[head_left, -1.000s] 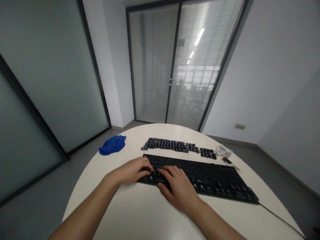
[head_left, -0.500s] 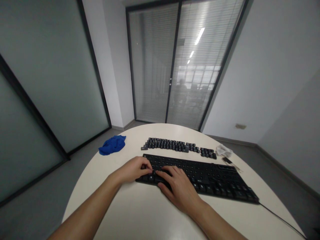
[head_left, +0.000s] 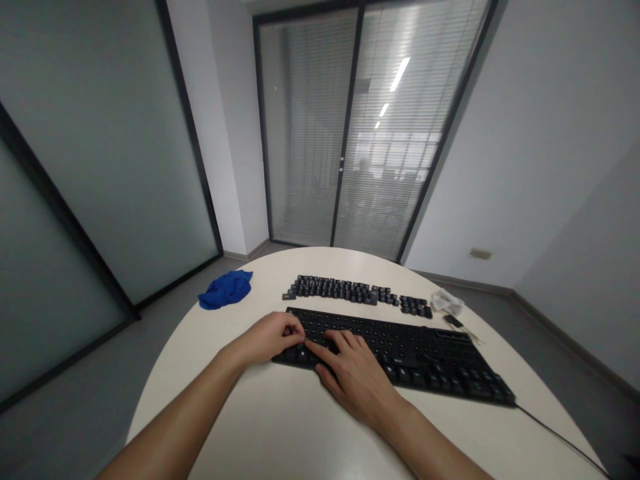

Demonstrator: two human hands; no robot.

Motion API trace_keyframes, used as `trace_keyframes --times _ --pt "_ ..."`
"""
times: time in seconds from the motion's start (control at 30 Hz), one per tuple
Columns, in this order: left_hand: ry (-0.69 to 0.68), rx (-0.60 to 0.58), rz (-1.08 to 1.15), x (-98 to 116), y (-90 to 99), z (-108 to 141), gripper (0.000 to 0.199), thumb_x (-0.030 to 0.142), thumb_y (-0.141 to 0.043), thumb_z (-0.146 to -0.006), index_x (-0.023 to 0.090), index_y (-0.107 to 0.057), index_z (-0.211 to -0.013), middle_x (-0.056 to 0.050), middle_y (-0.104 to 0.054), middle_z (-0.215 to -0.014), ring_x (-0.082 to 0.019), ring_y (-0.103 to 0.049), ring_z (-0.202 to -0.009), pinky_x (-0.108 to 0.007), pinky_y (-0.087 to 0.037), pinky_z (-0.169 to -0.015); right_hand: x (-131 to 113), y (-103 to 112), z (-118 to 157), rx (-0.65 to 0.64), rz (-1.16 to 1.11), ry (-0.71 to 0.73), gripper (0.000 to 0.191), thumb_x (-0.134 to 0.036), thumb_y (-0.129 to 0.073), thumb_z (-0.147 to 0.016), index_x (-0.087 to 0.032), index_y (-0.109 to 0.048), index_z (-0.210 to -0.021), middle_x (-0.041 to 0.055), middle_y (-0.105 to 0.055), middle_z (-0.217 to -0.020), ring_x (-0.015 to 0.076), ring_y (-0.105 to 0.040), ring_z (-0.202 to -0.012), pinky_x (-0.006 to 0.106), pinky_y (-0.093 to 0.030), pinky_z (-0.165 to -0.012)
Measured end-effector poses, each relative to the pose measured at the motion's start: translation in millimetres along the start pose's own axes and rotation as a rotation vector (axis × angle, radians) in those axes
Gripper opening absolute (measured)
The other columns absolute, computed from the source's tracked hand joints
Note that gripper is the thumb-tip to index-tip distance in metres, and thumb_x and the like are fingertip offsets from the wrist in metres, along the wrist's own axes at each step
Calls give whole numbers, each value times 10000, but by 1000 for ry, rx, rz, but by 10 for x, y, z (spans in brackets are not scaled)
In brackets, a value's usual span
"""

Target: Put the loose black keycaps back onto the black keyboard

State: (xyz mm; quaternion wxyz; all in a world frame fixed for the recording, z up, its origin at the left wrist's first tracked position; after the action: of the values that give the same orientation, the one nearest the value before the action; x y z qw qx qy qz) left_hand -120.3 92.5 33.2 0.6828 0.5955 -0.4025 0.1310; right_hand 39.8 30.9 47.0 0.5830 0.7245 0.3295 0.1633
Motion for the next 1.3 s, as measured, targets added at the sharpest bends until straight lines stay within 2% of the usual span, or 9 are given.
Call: trace_keyframes --times 0.47,0.73,1.03,1.23,1.3 --pt "-16 2 25 -30 18 -3 192 328 -634 -819 177 -748 -853 -4 -667 -724 -152 -571 -660 -238 -392 -586 21 11 14 19 -64 16 341 -329 -539 -985 -336 -583 -1323 58 -603 -1331 294 -512 -1181 478 -423 -975" --pt "-7 -1 1 36 22 21 195 353 -668 -788 185 -758 -832 -2 -669 -719 -156 -567 -665 -244 -391 -600 21 7 10 14 -59 0 378 -327 -542 -979 -318 -549 -1357 60 -602 -1326 287 -509 -1190 471 -404 -987" --pt "12 18 10 -16 12 3 197 346 -653 -796 194 -769 -843 -5 -692 -744 -160 -566 -671 -255 -383 -605 24 5 14 19 -61 -8 383 -325 -542 -976 -317 -549 -1359 56 -600 -1324 278 -512 -1192 459 -400 -995" --pt "-15 -44 55 -28 -7 -4 191 323 -690 -773 173 -759 -869 -1 -667 -709 -154 -566 -663 -247 -402 -601 32 -5 16 21 -58 -7 395 -335 -547 -974 -289 -543 -1366 65 -600 -1333 282 -514 -1197 460 -403 -998" --pt "-21 4 68 -58 40 -28 195 317 -686 -785 171 -750 -898 -8 -674 -731 -161 -579 -675 -253 -426 -612 34 -5 19 27 -68 -8 396 -337 -548 -975 -276 -544 -1366 71 -602 -1334 284 -514 -1197 457 -402 -998"
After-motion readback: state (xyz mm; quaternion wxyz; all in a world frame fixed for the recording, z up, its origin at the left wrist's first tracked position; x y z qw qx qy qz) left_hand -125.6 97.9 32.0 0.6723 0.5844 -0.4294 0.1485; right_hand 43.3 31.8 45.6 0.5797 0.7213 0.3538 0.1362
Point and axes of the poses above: each hand's wrist, its own z-axis away from the middle knuckle, its own y-axis out of the back of the hand, x = y × z, the point moved 7 cm from there along -z, towards the middle knuckle
